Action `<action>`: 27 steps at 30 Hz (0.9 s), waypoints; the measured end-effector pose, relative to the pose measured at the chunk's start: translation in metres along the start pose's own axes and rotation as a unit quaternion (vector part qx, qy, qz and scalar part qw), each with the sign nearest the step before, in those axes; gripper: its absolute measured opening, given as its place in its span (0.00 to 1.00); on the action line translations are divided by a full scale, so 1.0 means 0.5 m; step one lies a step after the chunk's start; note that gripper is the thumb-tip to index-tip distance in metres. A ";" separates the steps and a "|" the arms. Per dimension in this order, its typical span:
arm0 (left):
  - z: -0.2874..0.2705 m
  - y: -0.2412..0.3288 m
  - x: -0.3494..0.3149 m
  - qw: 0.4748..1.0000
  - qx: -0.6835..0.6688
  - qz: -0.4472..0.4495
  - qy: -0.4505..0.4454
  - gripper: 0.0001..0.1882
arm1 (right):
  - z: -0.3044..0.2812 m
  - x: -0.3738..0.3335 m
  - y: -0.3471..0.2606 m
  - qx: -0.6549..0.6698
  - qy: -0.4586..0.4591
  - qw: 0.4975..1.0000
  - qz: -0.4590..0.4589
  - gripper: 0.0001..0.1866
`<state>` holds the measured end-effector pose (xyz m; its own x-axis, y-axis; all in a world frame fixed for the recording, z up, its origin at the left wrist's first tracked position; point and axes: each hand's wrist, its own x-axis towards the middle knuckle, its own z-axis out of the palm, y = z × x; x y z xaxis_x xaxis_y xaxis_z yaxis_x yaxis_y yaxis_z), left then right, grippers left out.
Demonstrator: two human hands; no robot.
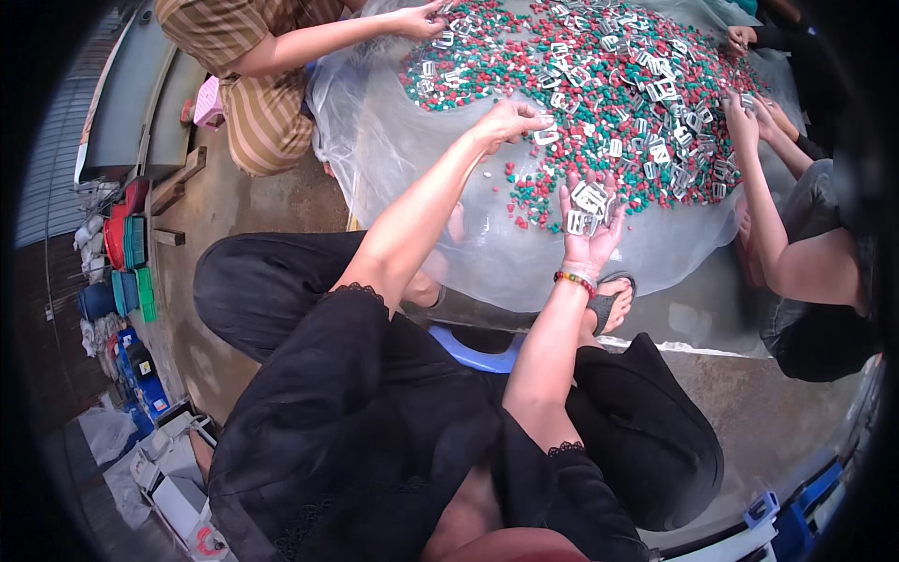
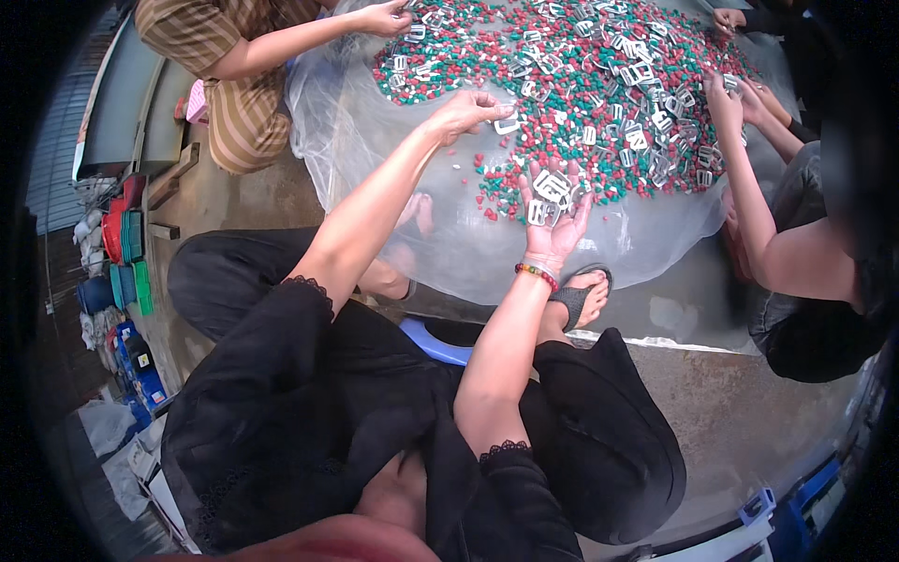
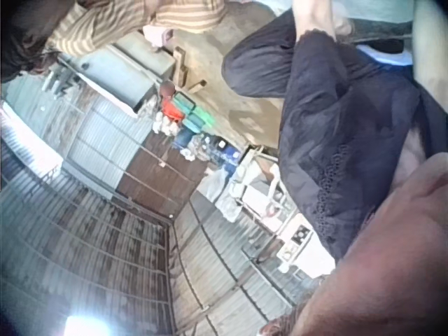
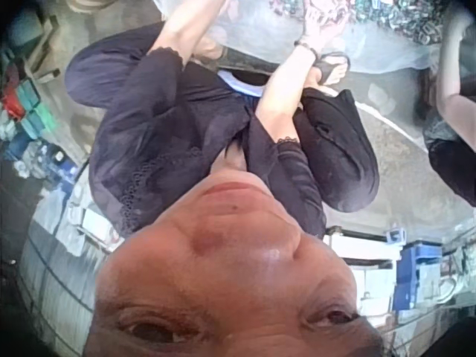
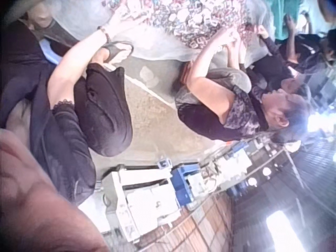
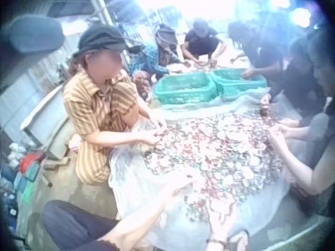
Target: The person sits on a low stool and sorts small red and green capsule-like objects from a large pile on a plastic sheet. They pick up the capsules by hand and place them into a nearby green basket. Other people are also sorting capsules in the background.
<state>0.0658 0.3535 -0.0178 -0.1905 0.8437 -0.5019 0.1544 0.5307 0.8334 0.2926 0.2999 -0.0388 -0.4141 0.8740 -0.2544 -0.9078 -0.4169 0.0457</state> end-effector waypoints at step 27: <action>-0.093 0.438 0.187 0.612 -0.772 0.104 -0.136 0.25 | 0.126 0.048 -0.034 -0.595 0.170 0.722 -0.311 0.12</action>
<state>0.0368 0.5449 0.1285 -0.1217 0.9736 -0.1932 -0.9924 -0.1231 0.0049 0.2940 0.3438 0.0153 0.2715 0.9572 -0.1001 -0.1294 -0.0668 -0.9893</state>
